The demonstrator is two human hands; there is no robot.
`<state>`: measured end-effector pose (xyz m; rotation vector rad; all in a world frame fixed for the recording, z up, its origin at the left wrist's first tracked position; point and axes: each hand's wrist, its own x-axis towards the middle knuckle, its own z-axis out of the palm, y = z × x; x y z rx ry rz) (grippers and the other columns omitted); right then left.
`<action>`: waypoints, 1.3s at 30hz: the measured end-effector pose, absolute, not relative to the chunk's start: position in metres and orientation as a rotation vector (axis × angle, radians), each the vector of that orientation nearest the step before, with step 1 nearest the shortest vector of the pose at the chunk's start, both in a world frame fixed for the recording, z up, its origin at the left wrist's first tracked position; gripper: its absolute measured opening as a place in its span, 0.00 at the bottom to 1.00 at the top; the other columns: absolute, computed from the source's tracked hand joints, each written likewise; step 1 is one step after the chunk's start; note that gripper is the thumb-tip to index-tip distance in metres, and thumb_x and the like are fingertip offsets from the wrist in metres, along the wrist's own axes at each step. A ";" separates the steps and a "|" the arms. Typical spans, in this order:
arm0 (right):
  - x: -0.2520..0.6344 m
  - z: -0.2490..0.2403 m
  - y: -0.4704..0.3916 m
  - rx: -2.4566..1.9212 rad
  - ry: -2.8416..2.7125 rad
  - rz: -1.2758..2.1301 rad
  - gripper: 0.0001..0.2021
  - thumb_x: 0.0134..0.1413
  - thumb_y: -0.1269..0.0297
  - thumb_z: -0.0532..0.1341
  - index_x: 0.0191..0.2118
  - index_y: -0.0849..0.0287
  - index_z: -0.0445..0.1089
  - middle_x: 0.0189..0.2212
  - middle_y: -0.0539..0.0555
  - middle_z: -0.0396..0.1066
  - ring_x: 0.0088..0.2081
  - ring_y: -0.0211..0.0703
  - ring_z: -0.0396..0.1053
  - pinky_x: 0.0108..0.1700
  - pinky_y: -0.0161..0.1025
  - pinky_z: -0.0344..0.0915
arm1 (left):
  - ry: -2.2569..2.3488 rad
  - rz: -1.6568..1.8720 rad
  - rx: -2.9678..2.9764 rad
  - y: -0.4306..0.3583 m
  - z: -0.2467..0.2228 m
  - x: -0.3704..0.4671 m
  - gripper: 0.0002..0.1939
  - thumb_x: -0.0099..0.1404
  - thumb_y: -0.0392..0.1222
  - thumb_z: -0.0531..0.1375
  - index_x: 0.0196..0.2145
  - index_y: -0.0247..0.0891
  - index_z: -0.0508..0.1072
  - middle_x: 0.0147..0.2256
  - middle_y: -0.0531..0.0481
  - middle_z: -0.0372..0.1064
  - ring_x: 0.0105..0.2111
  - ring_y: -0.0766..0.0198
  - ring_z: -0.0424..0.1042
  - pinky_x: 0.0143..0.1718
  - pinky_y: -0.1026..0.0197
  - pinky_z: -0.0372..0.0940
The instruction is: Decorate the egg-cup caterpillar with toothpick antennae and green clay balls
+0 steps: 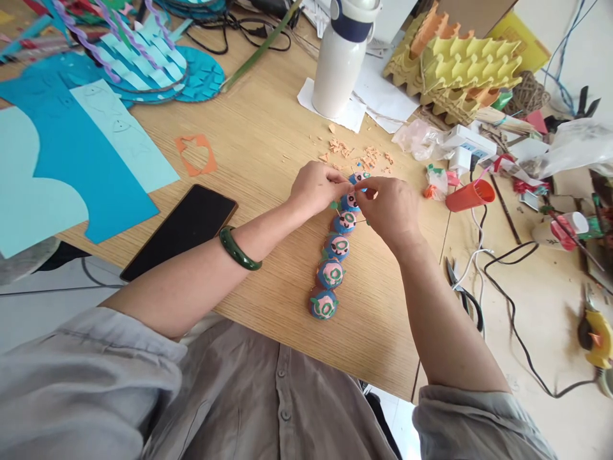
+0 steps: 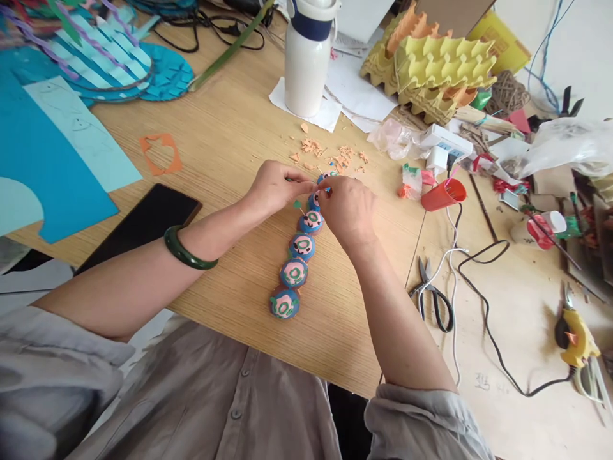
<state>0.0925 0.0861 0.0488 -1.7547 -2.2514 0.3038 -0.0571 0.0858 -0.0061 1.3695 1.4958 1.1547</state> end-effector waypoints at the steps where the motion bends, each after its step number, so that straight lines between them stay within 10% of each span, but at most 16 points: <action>1: 0.091 0.049 0.087 -1.772 -2.258 0.304 0.11 0.54 0.68 0.62 0.38 0.55 0.82 0.31 0.57 0.78 0.37 0.52 0.73 0.42 0.46 0.65 | 1.479 1.169 1.346 0.086 -0.007 -0.057 0.09 0.55 0.44 0.69 0.27 0.34 0.83 0.23 0.50 0.75 0.27 0.65 0.69 0.28 0.62 0.55; 11: 0.091 0.047 0.095 -1.687 -2.277 0.325 0.09 0.50 0.70 0.61 0.31 0.56 0.81 0.26 0.55 0.75 0.32 0.46 0.70 0.35 0.41 0.63 | 1.258 1.291 1.149 0.081 -0.008 -0.057 0.16 0.53 0.52 0.72 0.27 0.34 0.81 0.29 0.49 0.78 0.33 0.65 0.72 0.36 0.64 0.63; 22: 0.086 0.060 0.116 -1.775 -2.232 0.767 0.04 0.46 0.72 0.67 0.27 0.60 0.81 0.17 0.49 0.64 0.24 0.39 0.64 0.30 0.39 0.59 | 1.248 1.271 0.887 0.073 0.000 -0.049 0.12 0.50 0.46 0.74 0.23 0.35 0.79 0.19 0.56 0.66 0.22 0.73 0.58 0.23 0.65 0.50; 39: 0.083 0.061 0.119 -1.777 -2.391 0.777 0.08 0.47 0.68 0.64 0.33 0.60 0.81 0.25 0.51 0.73 0.27 0.35 0.62 0.29 0.34 0.55 | 1.160 1.399 0.784 0.069 -0.006 -0.045 0.08 0.51 0.41 0.71 0.26 0.33 0.81 0.20 0.57 0.67 0.21 0.75 0.55 0.23 0.67 0.49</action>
